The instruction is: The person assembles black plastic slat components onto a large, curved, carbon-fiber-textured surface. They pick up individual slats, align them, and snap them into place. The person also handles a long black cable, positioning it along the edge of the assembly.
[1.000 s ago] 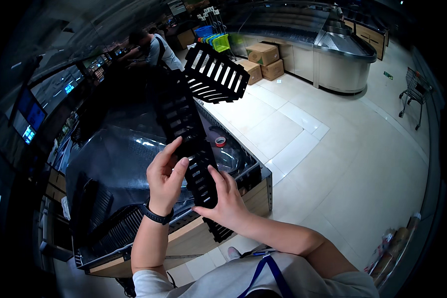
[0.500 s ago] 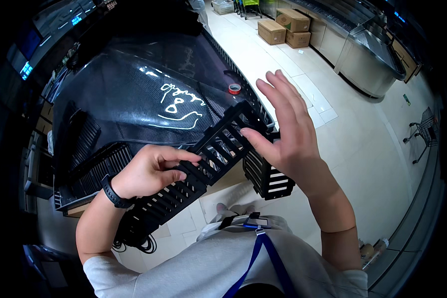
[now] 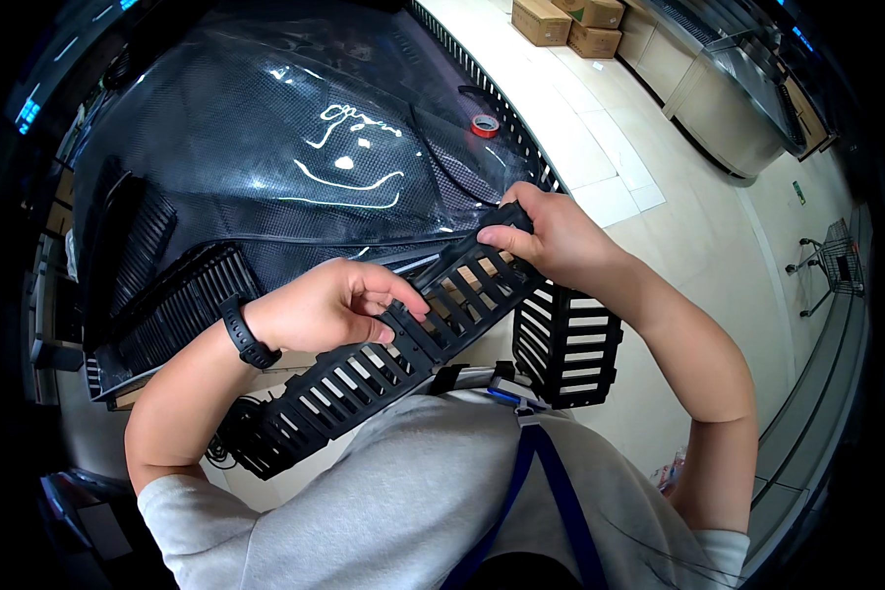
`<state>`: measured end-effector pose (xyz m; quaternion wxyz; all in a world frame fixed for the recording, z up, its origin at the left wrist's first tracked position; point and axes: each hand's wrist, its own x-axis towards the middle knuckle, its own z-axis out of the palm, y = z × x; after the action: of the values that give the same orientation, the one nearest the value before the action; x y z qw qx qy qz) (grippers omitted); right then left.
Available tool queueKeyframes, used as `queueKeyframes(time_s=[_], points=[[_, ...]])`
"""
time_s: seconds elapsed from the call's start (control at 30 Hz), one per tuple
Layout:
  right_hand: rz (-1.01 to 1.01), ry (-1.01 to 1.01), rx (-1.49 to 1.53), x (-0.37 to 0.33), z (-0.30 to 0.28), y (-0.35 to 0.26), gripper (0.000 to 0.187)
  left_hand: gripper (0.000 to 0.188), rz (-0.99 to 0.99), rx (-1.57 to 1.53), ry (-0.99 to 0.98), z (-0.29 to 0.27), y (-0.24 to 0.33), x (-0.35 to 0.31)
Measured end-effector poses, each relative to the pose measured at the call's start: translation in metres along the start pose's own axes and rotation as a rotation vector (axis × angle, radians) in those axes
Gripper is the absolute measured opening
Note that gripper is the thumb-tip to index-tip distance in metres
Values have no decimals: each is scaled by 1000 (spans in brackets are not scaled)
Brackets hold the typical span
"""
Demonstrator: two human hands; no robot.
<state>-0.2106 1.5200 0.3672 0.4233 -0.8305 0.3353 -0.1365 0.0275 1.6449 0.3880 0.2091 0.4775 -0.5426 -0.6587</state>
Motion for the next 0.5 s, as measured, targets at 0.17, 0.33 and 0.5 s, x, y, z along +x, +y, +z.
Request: queueKeyframes(time_s=[0.17, 0.33, 0.5], points=[[215, -66, -62, 19, -9, 0, 61, 43, 31, -103, -6, -20, -13, 26], [228, -85, -72, 34, -3, 17, 58, 45, 4, -127, -3, -32, -28, 47], [127, -56, -135, 60, 13, 35, 57, 45, -69, -137, 22, -55, -33, 47]])
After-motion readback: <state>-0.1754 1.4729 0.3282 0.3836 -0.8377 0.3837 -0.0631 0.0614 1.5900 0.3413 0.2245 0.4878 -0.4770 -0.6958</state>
